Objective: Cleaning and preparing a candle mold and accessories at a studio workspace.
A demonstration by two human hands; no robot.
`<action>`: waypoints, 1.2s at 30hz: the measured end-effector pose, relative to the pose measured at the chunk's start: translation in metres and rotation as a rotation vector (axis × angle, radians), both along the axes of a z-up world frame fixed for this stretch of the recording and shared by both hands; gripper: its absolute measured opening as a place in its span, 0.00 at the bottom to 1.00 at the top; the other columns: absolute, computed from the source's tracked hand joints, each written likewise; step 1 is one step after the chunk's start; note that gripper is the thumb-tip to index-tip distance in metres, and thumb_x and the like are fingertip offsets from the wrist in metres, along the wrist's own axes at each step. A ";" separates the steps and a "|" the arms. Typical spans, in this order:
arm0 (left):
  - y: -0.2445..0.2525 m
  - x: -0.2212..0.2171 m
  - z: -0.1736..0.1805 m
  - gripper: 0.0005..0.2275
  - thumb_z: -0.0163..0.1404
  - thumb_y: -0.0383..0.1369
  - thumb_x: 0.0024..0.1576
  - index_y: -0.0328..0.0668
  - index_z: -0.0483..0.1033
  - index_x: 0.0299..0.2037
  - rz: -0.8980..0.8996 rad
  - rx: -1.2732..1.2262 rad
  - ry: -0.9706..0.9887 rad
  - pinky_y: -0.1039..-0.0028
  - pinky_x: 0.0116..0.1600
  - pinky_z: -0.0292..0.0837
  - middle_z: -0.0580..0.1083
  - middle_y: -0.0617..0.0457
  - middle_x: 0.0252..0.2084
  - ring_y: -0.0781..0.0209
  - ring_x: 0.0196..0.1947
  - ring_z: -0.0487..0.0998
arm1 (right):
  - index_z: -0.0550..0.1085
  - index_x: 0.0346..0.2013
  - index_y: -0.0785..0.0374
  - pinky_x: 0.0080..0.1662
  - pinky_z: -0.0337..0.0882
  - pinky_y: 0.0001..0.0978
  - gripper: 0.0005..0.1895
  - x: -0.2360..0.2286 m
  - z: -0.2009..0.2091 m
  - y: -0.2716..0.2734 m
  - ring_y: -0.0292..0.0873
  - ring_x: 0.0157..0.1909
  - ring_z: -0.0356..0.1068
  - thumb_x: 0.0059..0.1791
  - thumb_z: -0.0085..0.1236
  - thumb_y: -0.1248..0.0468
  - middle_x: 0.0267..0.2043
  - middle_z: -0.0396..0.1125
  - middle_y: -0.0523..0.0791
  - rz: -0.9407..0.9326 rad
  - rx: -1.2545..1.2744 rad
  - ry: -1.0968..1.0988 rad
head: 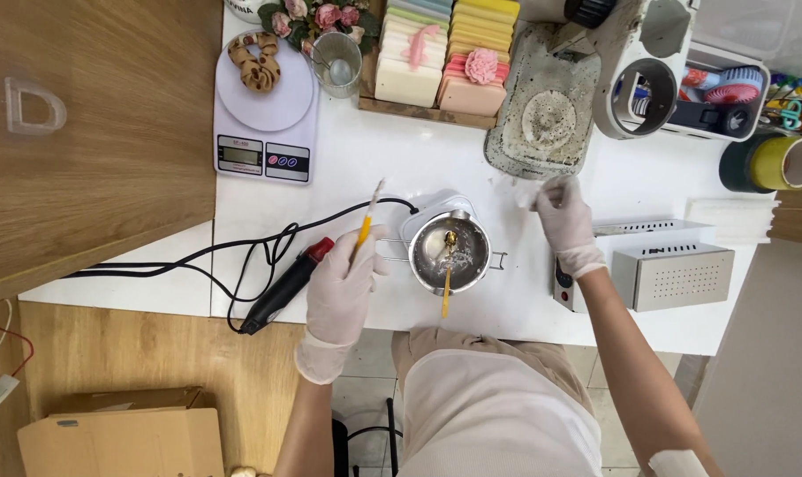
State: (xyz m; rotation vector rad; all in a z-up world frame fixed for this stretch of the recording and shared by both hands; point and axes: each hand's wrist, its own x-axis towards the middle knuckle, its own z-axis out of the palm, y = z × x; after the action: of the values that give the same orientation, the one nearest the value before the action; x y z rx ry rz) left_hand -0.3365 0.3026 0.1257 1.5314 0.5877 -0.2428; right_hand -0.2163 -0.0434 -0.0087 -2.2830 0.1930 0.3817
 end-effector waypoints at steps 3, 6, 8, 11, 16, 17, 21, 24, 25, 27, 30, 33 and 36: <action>-0.029 0.004 -0.015 0.12 0.47 0.30 0.64 0.40 0.76 0.56 -0.067 0.025 -0.115 0.79 0.33 0.69 0.75 0.57 0.30 0.72 0.27 0.71 | 0.69 0.53 0.66 0.44 0.73 0.25 0.11 -0.020 0.050 -0.004 0.36 0.41 0.73 0.57 0.52 0.68 0.41 0.72 0.48 -0.070 0.061 -0.039; -0.072 0.011 -0.024 0.12 0.49 0.29 0.62 0.40 0.77 0.55 -0.111 -0.050 -0.186 0.79 0.35 0.72 0.75 0.56 0.31 0.73 0.29 0.74 | 0.74 0.55 0.68 0.47 0.71 0.23 0.11 -0.046 0.070 -0.017 0.34 0.44 0.71 0.58 0.51 0.70 0.46 0.73 0.45 -0.108 0.209 -0.129; -0.105 0.016 -0.032 0.12 0.50 0.29 0.62 0.41 0.79 0.54 -0.148 -0.066 -0.131 0.75 0.34 0.70 0.74 0.51 0.30 0.66 0.28 0.73 | 0.76 0.50 0.71 0.49 0.72 0.20 0.09 -0.061 0.091 -0.021 0.31 0.46 0.72 0.57 0.55 0.70 0.48 0.75 0.42 -0.196 0.336 -0.188; -0.156 0.021 -0.044 0.11 0.51 0.32 0.63 0.43 0.80 0.54 -0.228 0.144 -0.212 0.70 0.37 0.73 0.77 0.44 0.33 0.55 0.31 0.77 | 0.76 0.51 0.69 0.45 0.70 0.19 0.12 -0.072 0.112 -0.016 0.29 0.42 0.69 0.53 0.62 0.69 0.45 0.74 0.41 -0.315 0.377 -0.274; -0.218 0.031 -0.054 0.13 0.48 0.38 0.63 0.45 0.77 0.55 -0.338 0.462 -0.293 0.57 0.42 0.74 0.78 0.39 0.40 0.40 0.39 0.79 | 0.75 0.50 0.64 0.46 0.72 0.23 0.16 -0.078 0.120 -0.031 0.33 0.42 0.71 0.49 0.68 0.70 0.44 0.73 0.42 -0.291 0.240 -0.528; -0.229 0.031 -0.057 0.14 0.46 0.39 0.64 0.45 0.76 0.56 -0.374 0.534 -0.286 0.54 0.43 0.73 0.77 0.39 0.42 0.38 0.41 0.78 | 0.76 0.48 0.62 0.47 0.73 0.26 0.14 -0.079 0.119 -0.037 0.36 0.43 0.73 0.49 0.69 0.70 0.44 0.73 0.43 -0.217 0.115 -0.636; -0.262 0.030 -0.064 0.15 0.42 0.40 0.65 0.47 0.75 0.57 -0.439 0.649 -0.213 0.52 0.43 0.73 0.77 0.39 0.42 0.37 0.41 0.78 | 0.79 0.43 0.60 0.47 0.74 0.33 0.10 -0.079 0.105 -0.056 0.45 0.44 0.75 0.48 0.69 0.71 0.44 0.73 0.45 -0.080 -0.116 -0.815; -0.280 0.027 -0.070 0.15 0.41 0.40 0.66 0.47 0.75 0.57 -0.419 0.666 -0.216 0.52 0.44 0.73 0.77 0.39 0.43 0.37 0.42 0.78 | 0.79 0.42 0.59 0.45 0.74 0.37 0.11 -0.078 0.093 -0.062 0.49 0.44 0.74 0.46 0.67 0.71 0.42 0.72 0.47 -0.051 -0.171 -0.784; -0.286 0.025 -0.068 0.15 0.41 0.39 0.66 0.47 0.75 0.58 -0.406 0.677 -0.209 0.52 0.43 0.74 0.77 0.39 0.42 0.37 0.41 0.79 | 0.78 0.43 0.59 0.45 0.74 0.38 0.11 -0.079 0.088 -0.063 0.50 0.44 0.73 0.46 0.66 0.71 0.43 0.72 0.48 -0.017 -0.171 -0.762; -0.294 0.023 -0.070 0.15 0.40 0.39 0.66 0.47 0.74 0.58 -0.388 0.694 -0.206 0.51 0.42 0.74 0.77 0.39 0.41 0.37 0.40 0.79 | 0.78 0.43 0.60 0.44 0.74 0.40 0.11 -0.080 0.077 -0.065 0.50 0.44 0.73 0.47 0.65 0.71 0.43 0.72 0.48 0.019 -0.166 -0.747; -0.299 0.023 -0.078 0.15 0.40 0.36 0.65 0.47 0.74 0.57 -0.375 0.787 -0.219 0.50 0.39 0.73 0.76 0.39 0.38 0.37 0.37 0.79 | 0.77 0.45 0.60 0.45 0.74 0.41 0.12 -0.075 0.063 -0.068 0.52 0.44 0.73 0.48 0.63 0.71 0.43 0.72 0.49 0.068 -0.096 -0.768; -0.301 0.020 -0.084 0.12 0.41 0.34 0.64 0.44 0.75 0.53 -0.364 0.862 -0.260 0.51 0.37 0.74 0.76 0.40 0.35 0.38 0.34 0.79 | 0.76 0.47 0.60 0.45 0.74 0.41 0.13 -0.071 0.052 -0.069 0.52 0.45 0.73 0.48 0.62 0.73 0.43 0.72 0.49 0.103 -0.022 -0.805; -0.298 0.019 -0.097 0.10 0.40 0.33 0.66 0.42 0.75 0.49 -0.364 0.914 -0.252 0.53 0.35 0.75 0.76 0.40 0.34 0.39 0.33 0.80 | 0.76 0.47 0.61 0.46 0.73 0.41 0.13 -0.067 0.043 -0.066 0.53 0.45 0.72 0.48 0.61 0.73 0.43 0.71 0.49 0.129 0.012 -0.817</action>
State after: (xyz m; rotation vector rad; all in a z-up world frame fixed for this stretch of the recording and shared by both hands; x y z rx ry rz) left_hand -0.3175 0.0046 0.0285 2.5136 0.1998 -0.0405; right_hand -0.2828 -0.1097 0.0345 -2.2558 -0.3698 -0.4938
